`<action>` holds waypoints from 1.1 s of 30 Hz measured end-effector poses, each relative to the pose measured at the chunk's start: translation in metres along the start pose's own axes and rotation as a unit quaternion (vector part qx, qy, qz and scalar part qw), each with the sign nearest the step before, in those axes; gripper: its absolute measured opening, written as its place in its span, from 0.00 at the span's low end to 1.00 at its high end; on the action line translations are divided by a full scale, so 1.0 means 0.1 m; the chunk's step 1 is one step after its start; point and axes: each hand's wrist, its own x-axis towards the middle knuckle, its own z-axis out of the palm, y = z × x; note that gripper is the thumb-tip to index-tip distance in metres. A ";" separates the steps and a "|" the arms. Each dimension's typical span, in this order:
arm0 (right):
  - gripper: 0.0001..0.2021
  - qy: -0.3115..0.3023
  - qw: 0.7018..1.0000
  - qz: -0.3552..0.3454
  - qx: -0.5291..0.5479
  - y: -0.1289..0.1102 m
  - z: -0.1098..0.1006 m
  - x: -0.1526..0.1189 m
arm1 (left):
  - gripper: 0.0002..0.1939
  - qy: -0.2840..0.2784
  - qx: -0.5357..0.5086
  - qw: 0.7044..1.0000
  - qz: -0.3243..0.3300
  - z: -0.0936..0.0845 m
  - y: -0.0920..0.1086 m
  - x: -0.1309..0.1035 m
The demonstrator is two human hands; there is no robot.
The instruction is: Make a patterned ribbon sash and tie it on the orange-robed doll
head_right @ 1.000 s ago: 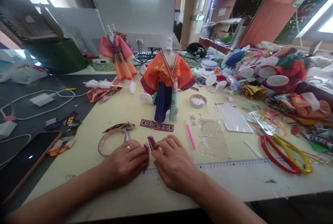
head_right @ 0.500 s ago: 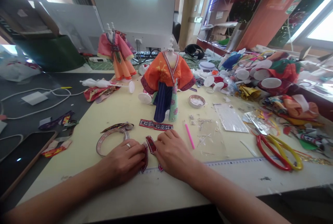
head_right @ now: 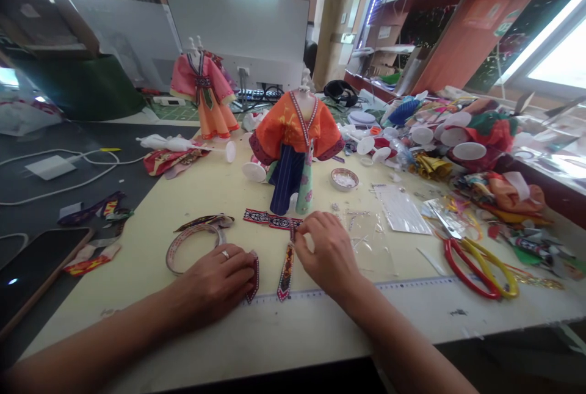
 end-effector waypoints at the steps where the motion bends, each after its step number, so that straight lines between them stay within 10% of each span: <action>1: 0.08 0.008 1.000 0.023 -0.018 0.02 -0.07 -0.03 | 0.08 0.002 -0.001 1.000 0.000 0.00 0.00 0.00; 8: 0.09 -0.096 0.986 0.036 -0.128 0.10 -0.15 -0.34 | 0.07 -0.017 -0.012 1.000 0.004 -0.02 -0.02 -0.03; 14: 0.04 -0.035 0.997 -0.006 -0.069 -0.10 -0.15 -0.38 | 0.06 -0.009 -0.013 1.000 0.007 0.00 -0.01 -0.02; 20: 0.10 -0.163 0.980 -0.113 0.000 -0.34 -0.03 -0.44 | 0.07 0.000 -0.006 1.000 0.029 0.02 0.04 -0.02; 33: 0.12 -0.192 0.969 -0.149 0.053 -0.28 0.00 -0.46 | 0.10 -0.010 0.010 1.000 0.017 0.10 0.09 -0.07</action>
